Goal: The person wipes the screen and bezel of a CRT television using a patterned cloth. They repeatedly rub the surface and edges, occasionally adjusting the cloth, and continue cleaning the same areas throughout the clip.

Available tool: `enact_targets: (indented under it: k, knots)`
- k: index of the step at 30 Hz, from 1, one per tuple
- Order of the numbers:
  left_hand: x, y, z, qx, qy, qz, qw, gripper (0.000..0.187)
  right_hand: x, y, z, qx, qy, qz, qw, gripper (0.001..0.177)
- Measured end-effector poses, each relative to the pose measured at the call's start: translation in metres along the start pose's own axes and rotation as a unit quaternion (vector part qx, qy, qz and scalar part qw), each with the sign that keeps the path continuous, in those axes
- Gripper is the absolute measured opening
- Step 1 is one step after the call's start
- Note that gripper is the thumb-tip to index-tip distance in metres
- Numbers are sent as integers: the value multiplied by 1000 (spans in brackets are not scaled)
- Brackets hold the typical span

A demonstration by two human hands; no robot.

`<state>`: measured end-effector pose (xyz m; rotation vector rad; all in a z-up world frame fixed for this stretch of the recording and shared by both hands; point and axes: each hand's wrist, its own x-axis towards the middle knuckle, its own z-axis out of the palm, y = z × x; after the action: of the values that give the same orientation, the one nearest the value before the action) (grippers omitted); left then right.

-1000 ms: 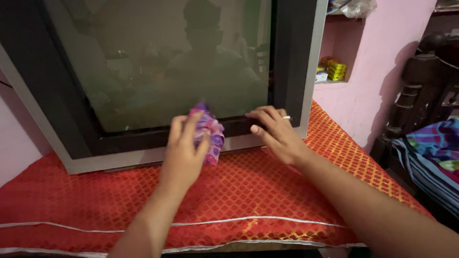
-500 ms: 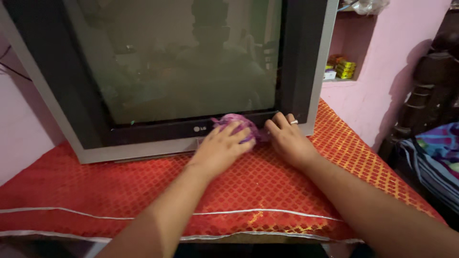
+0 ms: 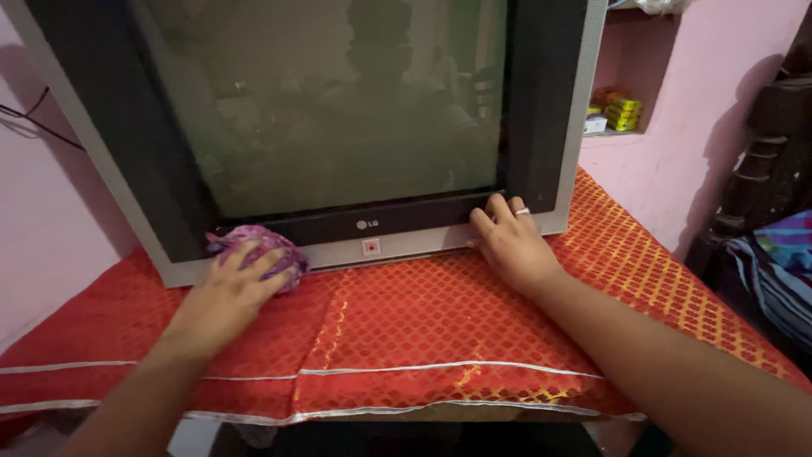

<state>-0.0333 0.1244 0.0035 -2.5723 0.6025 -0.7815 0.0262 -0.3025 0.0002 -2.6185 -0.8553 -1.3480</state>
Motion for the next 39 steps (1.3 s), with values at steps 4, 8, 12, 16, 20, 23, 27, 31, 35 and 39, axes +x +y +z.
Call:
enact_targets:
  k: [4,8,12,16,20,23,27,31,35,39]
  knots:
    - [24,20,0,-33,88,66,993,43,2,-2,-2,-9,-1,5,1000,30]
    - [75,73,-14,-76,184,134,971,40,3,-3,-2,-13,4,-2,1000,30]
    - [129,144,-25,-156,204,111,960,29,1,1,-6,5,-22,-2,1000,32]
    - [162,193,-28,-177,241,83,951,28,0,8,-8,14,-16,-21,1000,46]
    - [145,175,-23,-195,218,90,952,36,0,9,-8,20,-23,0,1000,34]
    - [116,141,-22,-201,132,41,970,47,0,7,-9,27,-29,4,999,27]
    - [57,78,-19,-177,72,-44,981,58,1,6,-9,22,-36,5,999,21]
    - [-12,12,-9,-130,24,-173,976,52,1,6,-5,24,-29,11,999,24]
    - [-48,-30,8,-95,71,-190,975,61,2,5,-3,3,-29,9,1000,26]
    - [-54,-46,22,-90,111,-179,973,65,1,4,-4,7,-47,20,999,30]
